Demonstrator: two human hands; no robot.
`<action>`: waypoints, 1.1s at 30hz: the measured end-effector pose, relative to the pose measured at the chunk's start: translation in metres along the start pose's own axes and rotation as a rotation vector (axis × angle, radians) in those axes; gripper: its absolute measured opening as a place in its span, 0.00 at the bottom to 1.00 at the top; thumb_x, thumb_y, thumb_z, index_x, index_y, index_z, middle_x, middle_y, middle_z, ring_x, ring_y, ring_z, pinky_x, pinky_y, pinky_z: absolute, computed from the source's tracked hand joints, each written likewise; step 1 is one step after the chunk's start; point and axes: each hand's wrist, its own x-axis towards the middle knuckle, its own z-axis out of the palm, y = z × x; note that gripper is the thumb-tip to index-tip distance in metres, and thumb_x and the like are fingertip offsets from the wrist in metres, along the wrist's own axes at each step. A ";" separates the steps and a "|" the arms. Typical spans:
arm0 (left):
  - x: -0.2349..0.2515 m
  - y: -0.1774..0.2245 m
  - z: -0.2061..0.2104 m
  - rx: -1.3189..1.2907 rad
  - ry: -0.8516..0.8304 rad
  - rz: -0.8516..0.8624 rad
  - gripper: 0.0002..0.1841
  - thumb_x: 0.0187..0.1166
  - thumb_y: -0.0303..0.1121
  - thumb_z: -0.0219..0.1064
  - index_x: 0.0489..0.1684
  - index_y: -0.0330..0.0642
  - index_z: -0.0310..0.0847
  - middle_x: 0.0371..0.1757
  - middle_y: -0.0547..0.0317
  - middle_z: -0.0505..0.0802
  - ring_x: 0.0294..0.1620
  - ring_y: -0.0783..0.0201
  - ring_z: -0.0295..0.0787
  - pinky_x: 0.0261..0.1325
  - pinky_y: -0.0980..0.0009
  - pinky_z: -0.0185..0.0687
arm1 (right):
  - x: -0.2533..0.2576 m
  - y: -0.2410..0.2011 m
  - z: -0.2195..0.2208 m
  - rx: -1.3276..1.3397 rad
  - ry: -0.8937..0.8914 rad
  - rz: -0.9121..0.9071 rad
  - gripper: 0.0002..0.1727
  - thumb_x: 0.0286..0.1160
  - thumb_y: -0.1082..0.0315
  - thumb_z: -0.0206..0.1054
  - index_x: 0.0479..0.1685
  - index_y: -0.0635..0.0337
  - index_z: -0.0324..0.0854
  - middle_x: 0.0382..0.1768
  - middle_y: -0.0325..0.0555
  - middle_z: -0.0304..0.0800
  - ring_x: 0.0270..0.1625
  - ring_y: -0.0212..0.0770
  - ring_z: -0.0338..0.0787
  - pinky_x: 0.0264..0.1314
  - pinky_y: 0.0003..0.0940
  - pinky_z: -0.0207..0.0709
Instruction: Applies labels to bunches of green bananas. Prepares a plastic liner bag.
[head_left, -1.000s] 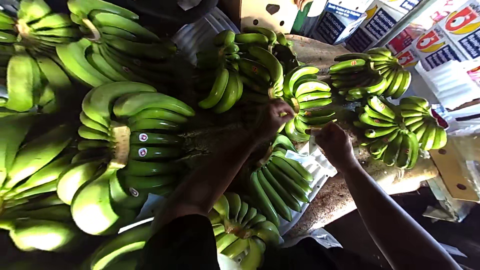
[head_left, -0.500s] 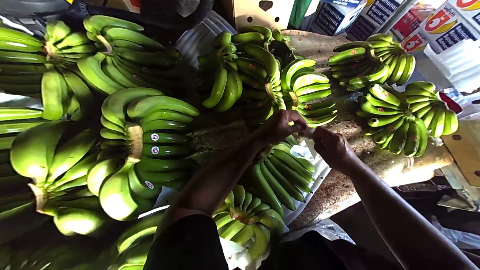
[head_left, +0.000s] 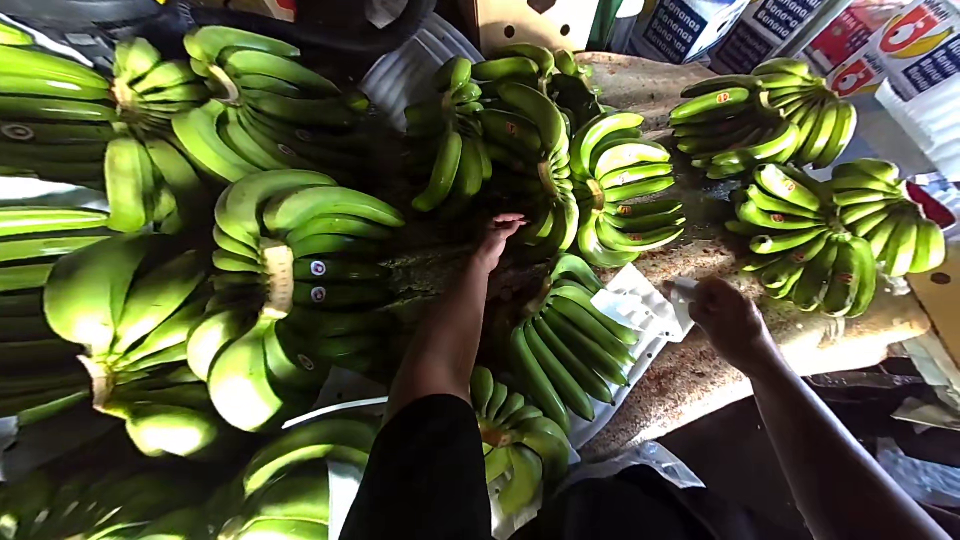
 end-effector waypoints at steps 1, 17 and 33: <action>0.000 0.000 0.001 -0.023 0.022 0.005 0.11 0.83 0.19 0.60 0.56 0.25 0.83 0.55 0.48 0.92 0.55 0.70 0.84 0.62 0.71 0.77 | -0.002 0.005 -0.003 0.009 0.017 0.015 0.06 0.73 0.83 0.61 0.45 0.76 0.77 0.34 0.50 0.81 0.36 0.33 0.79 0.43 0.31 0.76; 0.002 -0.019 0.019 0.229 0.110 0.019 0.11 0.82 0.15 0.59 0.56 0.14 0.80 0.62 0.31 0.87 0.63 0.59 0.83 0.73 0.68 0.74 | -0.033 0.066 -0.034 0.138 0.197 0.050 0.06 0.67 0.83 0.62 0.41 0.73 0.76 0.33 0.44 0.79 0.34 0.26 0.78 0.40 0.24 0.74; -0.217 0.085 0.299 0.389 -0.903 0.394 0.41 0.74 0.37 0.74 0.88 0.35 0.60 0.78 0.53 0.82 0.79 0.66 0.77 0.80 0.63 0.75 | -0.128 0.151 -0.116 1.084 0.492 -0.267 0.14 0.72 0.81 0.61 0.36 0.47 0.78 0.34 0.30 0.90 0.33 0.27 0.88 0.38 0.29 0.86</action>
